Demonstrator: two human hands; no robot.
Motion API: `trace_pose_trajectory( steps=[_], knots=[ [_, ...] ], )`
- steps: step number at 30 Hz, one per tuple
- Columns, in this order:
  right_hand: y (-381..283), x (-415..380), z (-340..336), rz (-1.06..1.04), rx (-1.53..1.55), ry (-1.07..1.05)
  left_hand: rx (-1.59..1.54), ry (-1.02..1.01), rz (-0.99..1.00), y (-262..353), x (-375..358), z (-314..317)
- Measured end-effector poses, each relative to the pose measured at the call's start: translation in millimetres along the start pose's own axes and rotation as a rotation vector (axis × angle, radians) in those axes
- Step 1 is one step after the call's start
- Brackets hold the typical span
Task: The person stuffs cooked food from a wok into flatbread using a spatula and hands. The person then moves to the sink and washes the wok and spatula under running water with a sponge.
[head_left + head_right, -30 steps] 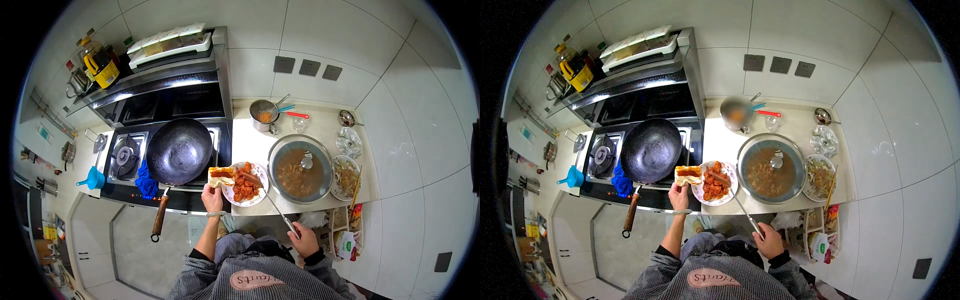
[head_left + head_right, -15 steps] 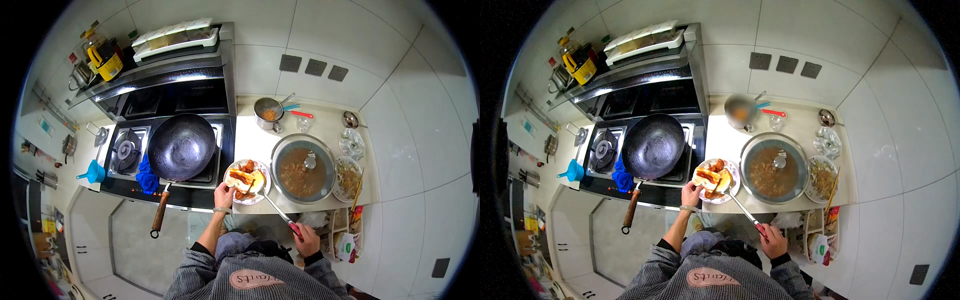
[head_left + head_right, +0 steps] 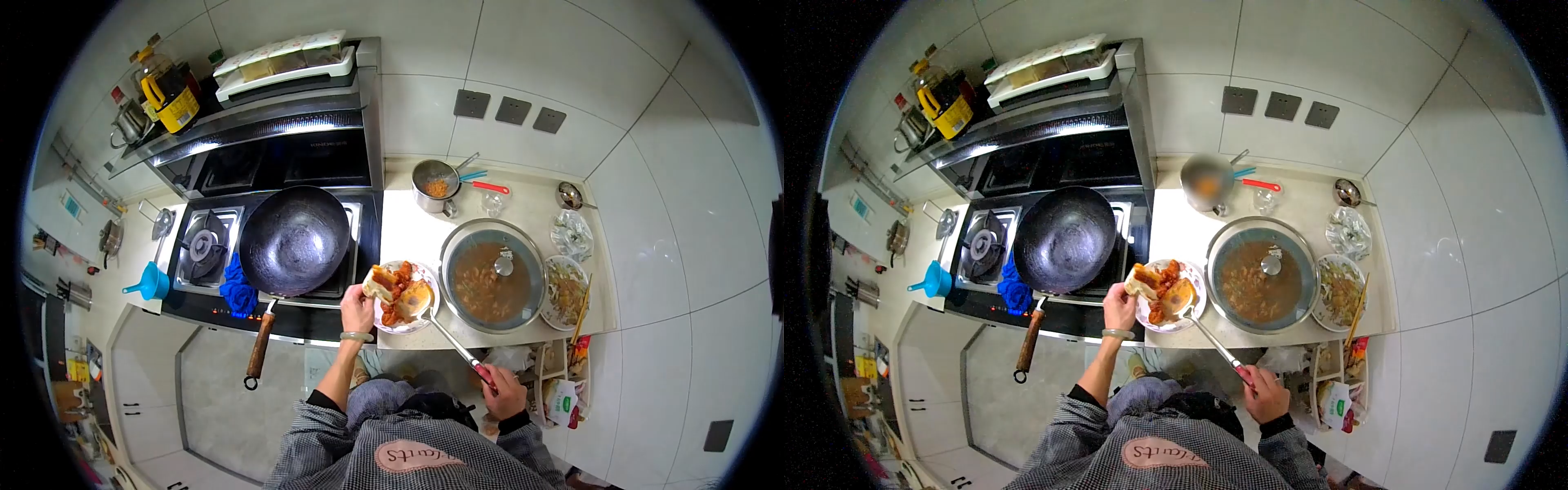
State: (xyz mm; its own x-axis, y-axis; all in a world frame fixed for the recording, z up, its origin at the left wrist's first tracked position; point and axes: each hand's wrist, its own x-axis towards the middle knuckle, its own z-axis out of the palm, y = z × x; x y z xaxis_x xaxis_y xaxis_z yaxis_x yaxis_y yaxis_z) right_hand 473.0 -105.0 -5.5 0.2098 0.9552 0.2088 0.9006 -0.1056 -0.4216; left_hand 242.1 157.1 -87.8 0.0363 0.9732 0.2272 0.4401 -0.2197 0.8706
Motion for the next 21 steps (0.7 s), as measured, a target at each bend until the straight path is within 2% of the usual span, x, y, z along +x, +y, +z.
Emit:
trace_pose_trajectory(
  steps=[4,8,10,11,14,18,20,21],
  knots=[
    [0,-2,-10,0.052,0.005,0.011,0.135,0.041,0.128,0,5,-13],
    [-5,-2,-12,0.086,0.023,0.010,0.289,-0.025,0.252,2,-13,0],
    [-6,-1,-11,0.101,0.043,0.027,0.394,-0.138,0.222,-21,-27,21],
    [-8,-1,-11,0.098,0.043,0.026,0.401,-0.156,0.269,-26,-30,27],
    [-10,2,-13,0.108,0.062,0.043,0.352,-0.172,0.227,-29,-41,37],
    [-13,5,-15,0.095,0.107,0.077,0.403,-0.196,0.246,-15,-47,20],
    [-14,8,-14,0.084,0.122,0.079,0.483,-0.115,0.369,-9,-51,8],
    [-15,9,-13,0.096,0.141,0.084,0.488,-0.144,0.343,-5,-55,1]
  ],
)
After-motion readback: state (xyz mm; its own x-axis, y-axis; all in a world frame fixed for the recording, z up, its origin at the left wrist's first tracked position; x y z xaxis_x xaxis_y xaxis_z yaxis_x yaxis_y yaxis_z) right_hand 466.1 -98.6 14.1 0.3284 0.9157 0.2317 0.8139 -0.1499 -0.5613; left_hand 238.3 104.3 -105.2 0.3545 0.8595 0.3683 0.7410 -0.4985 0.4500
